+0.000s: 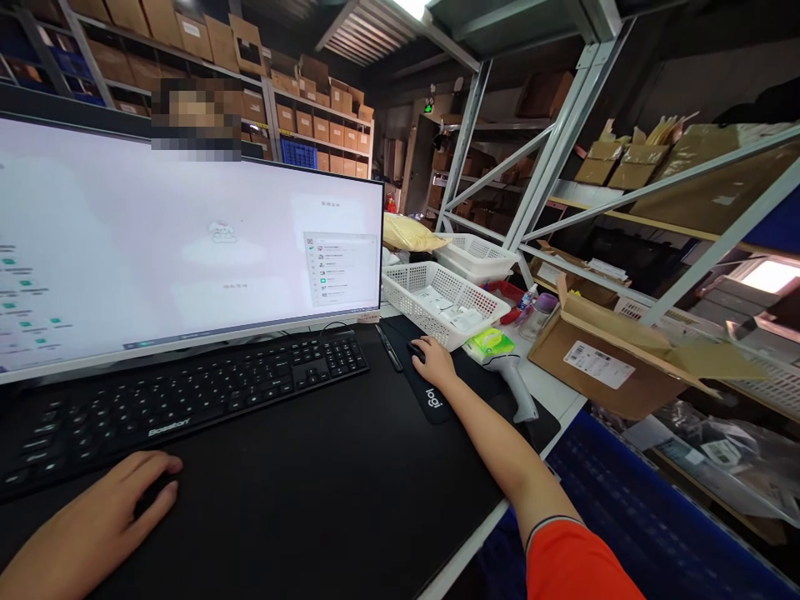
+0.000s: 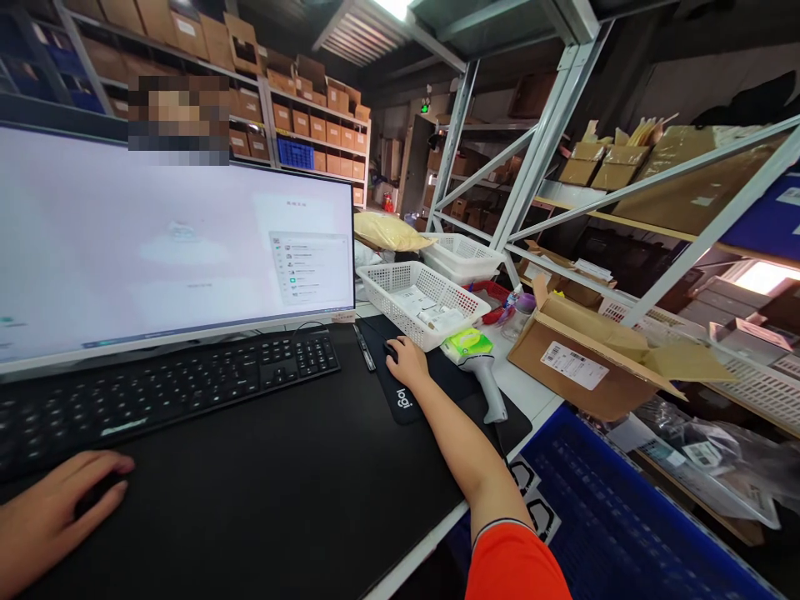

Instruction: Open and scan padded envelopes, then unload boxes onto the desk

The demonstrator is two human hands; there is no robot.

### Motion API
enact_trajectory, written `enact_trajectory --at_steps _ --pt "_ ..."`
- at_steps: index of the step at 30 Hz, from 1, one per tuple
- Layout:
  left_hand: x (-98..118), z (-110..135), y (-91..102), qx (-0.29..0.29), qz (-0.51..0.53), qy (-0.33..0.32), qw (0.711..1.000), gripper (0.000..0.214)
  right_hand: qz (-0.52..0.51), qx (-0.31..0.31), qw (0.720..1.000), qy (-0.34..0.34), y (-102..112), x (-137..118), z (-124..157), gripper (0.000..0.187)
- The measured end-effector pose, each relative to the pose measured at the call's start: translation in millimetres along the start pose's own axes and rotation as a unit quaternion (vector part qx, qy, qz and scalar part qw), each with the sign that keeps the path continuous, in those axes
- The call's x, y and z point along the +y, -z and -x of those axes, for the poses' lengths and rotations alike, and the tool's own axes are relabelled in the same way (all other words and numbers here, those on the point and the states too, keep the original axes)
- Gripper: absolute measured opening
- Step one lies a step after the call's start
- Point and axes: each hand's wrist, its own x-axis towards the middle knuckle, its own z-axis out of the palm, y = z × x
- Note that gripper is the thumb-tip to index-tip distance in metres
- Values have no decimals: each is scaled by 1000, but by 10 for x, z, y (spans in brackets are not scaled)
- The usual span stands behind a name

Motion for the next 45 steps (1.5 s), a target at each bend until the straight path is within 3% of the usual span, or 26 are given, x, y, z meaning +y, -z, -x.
enact_trajectory --at_steps 4,12,20,31,38,45 --pt "189 11 134 5 48 19 999 50 3 -5 1000 -5 12 -11 4 41" --pt "436 -18 332 -16 28 45 998 47 -22 3 1000 8 10 48 8 51" --pt "793 105 556 9 43 36 998 23 -118 -6 978 169 -136 272 69 54" --pt "806 174 562 20 64 46 997 13 -71 1 988 135 -208 280 79 56" --pt "818 194 571 19 67 46 997 12 -88 -3 983 158 -309 428 4 54" --pt "833 191 589 20 65 48 997 12 -114 -21 982 146 -270 382 10 54"
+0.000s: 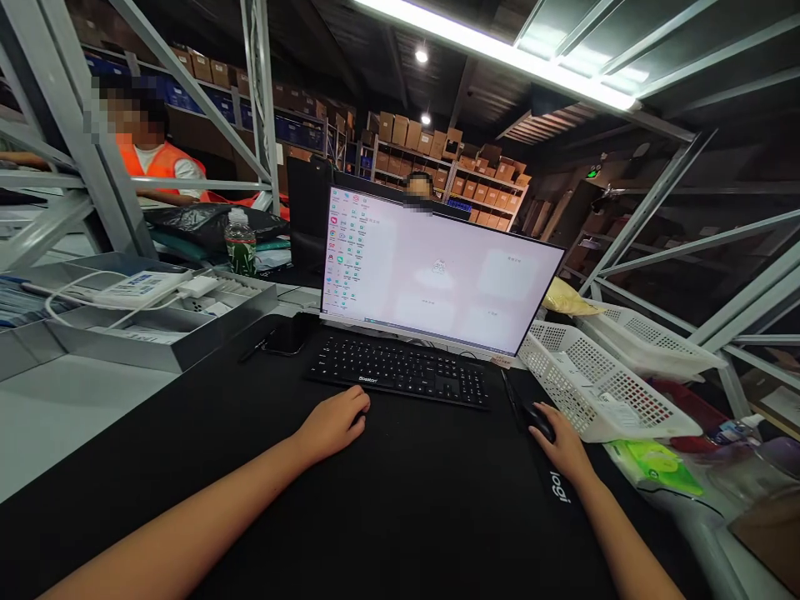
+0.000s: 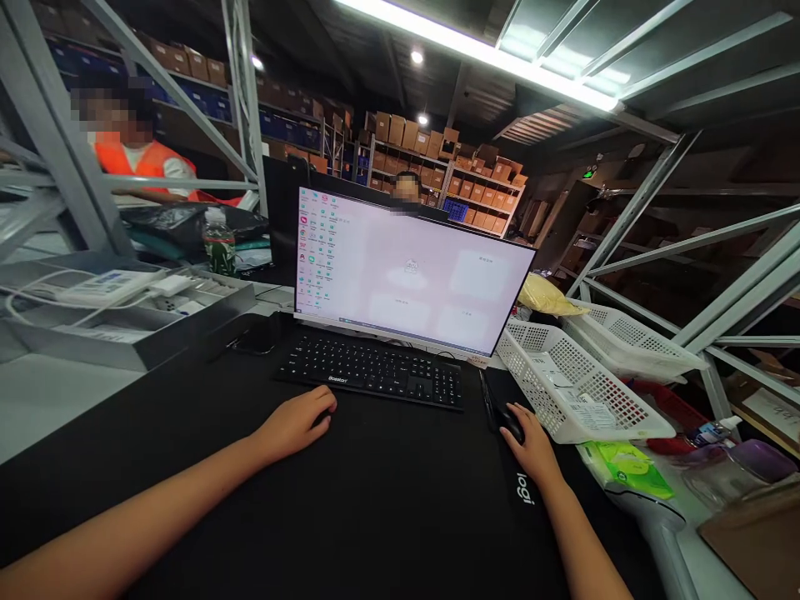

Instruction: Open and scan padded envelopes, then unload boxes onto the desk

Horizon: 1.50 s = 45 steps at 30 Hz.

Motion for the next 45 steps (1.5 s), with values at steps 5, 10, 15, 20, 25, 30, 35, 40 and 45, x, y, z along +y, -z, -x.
enact_trajectory --at_steps 5,10,15,20,25,30,35,40,45 --pt "22 4 17 -2 -6 4 1000 12 -1 -8 1000 -5 9 -34 1 54" --pt "10 11 -1 -6 -9 1 1000 13 10 -8 1000 0 25 -86 2 51" --pt "-17 -6 -20 -2 -16 -6 1000 17 18 10 1000 8 52 -149 8 48" --pt "-26 -10 -24 3 -15 -8 1000 17 16 13 1000 23 44 -145 3 43" --pt "-22 1 -16 3 -12 -9 1000 17 69 67 995 -13 50 -138 7 43" --pt "-37 10 -22 -2 -11 -13 1000 16 81 73 993 -50 25 -99 -7 43" --pt "-53 5 -41 -3 -10 -10 1000 16 81 67 993 -53 -20 -36 -16 43" --pt "-52 5 -41 -5 -7 -10 1000 16 93 38 992 -71 -16 -9 -6 46" --pt "-38 10 -33 -8 -7 -9 1000 16 92 34 992 -85 6 -79 -8 48"
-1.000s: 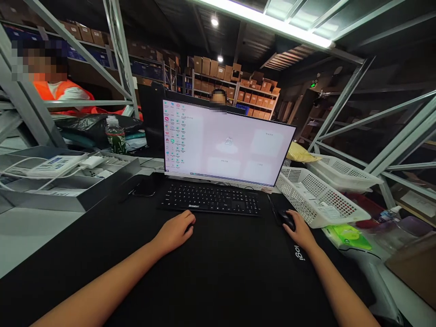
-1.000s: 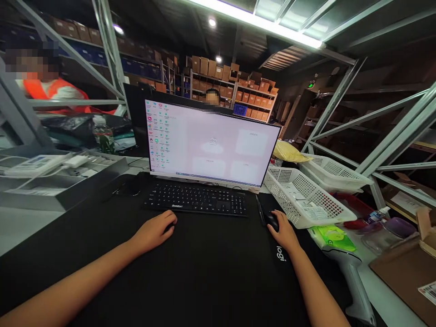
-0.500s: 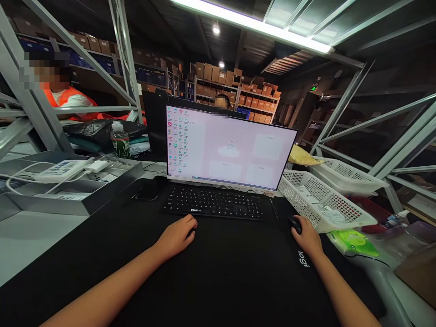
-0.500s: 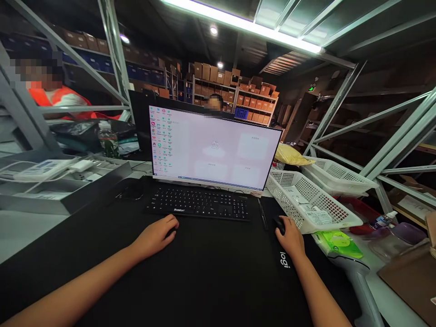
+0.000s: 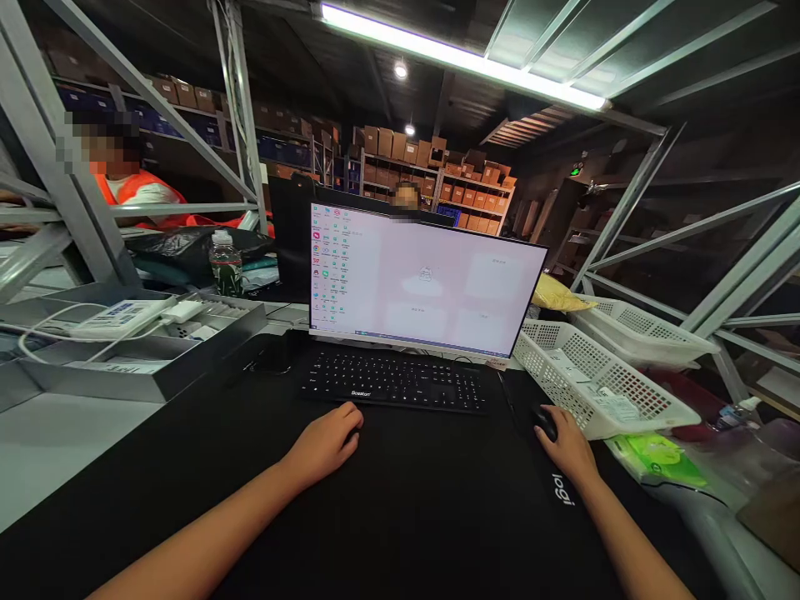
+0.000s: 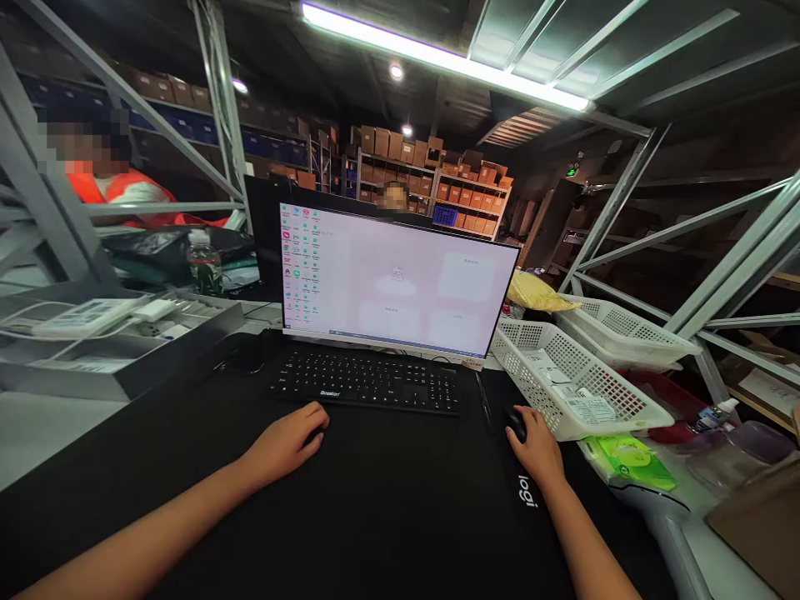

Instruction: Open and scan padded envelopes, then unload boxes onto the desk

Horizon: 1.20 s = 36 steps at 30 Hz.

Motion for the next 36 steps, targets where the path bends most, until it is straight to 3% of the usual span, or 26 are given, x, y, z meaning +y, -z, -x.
enact_trajectory --at_steps 10,22,31,36 --pt "-7 10 -7 -1 0 3 1000 15 34 -20 999 -20 23 -3 16 48" --pt "22 29 13 -2 -9 2 1000 13 -4 54 998 -18 -59 12 -10 46" --pt "30 9 1 8 -5 -2 1000 11 44 20 997 -58 16 36 13 50" --pt "15 5 -5 8 0 -4 1000 12 25 21 999 -17 28 23 5 47"
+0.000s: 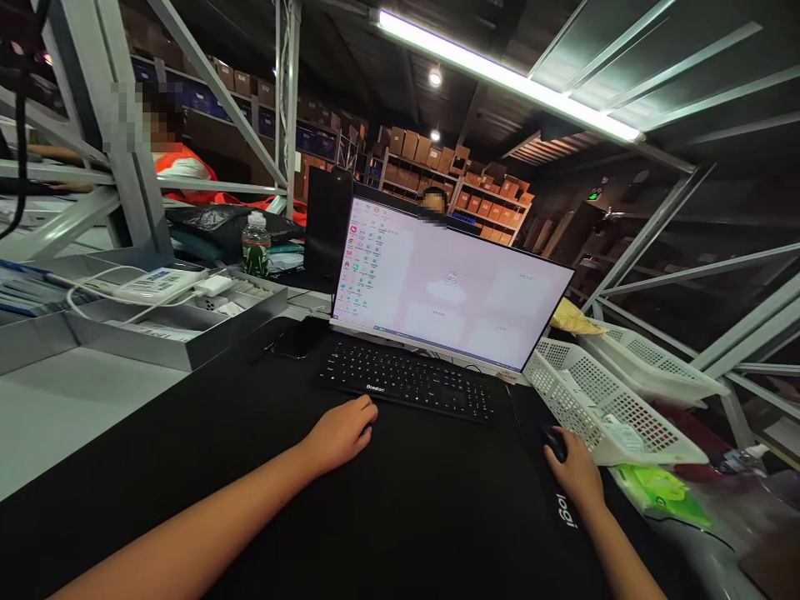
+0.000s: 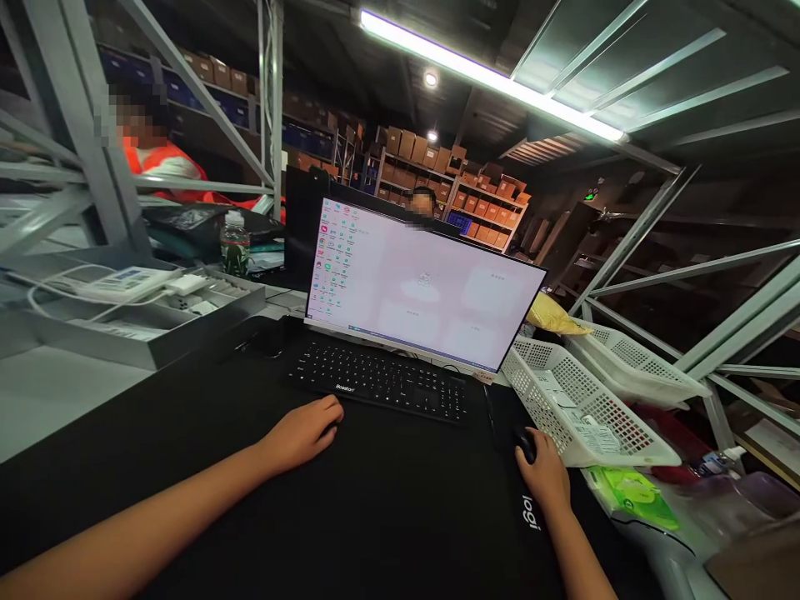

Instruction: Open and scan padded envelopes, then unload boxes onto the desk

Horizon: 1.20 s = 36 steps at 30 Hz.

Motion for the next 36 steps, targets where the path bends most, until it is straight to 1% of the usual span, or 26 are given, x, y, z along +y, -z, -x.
enact_trajectory --at_steps 3,9,14,19,24,27,31,33,34,36 --pt "-7 4 3 -2 -2 -1 1000 12 0 2 1000 14 -1 -29 11 46" --pt "26 9 43 -7 -3 1 1000 15 43 -3 999 -17 69 -110 48 45" --pt "29 0 43 -8 -1 1 1000 16 27 -22 999 1 90 -105 41 39" --pt "12 -6 20 -6 -5 -1 1000 15 5 -9 1000 17 59 -107 46 36" --pt "13 -3 29 -7 -13 3 1000 16 6 -5 1000 1 68 -136 28 38" --pt "-2 -13 37 -9 -16 2 1000 19 18 -17 1000 -4 121 -204 14 39" --pt "-81 -44 -1 -26 -19 -22 999 29 53 -45 997 -36 288 -404 51 42" --pt "-152 -88 -36 -30 -19 -20 999 36 83 -59 991 -83 366 -484 50 44" --pt "-189 -116 -53 -34 -20 -16 999 40 99 -62 988 -103 394 -503 40 45" --pt "-259 -172 -85 -43 -25 -11 999 44 118 -68 983 -121 425 -502 20 49"
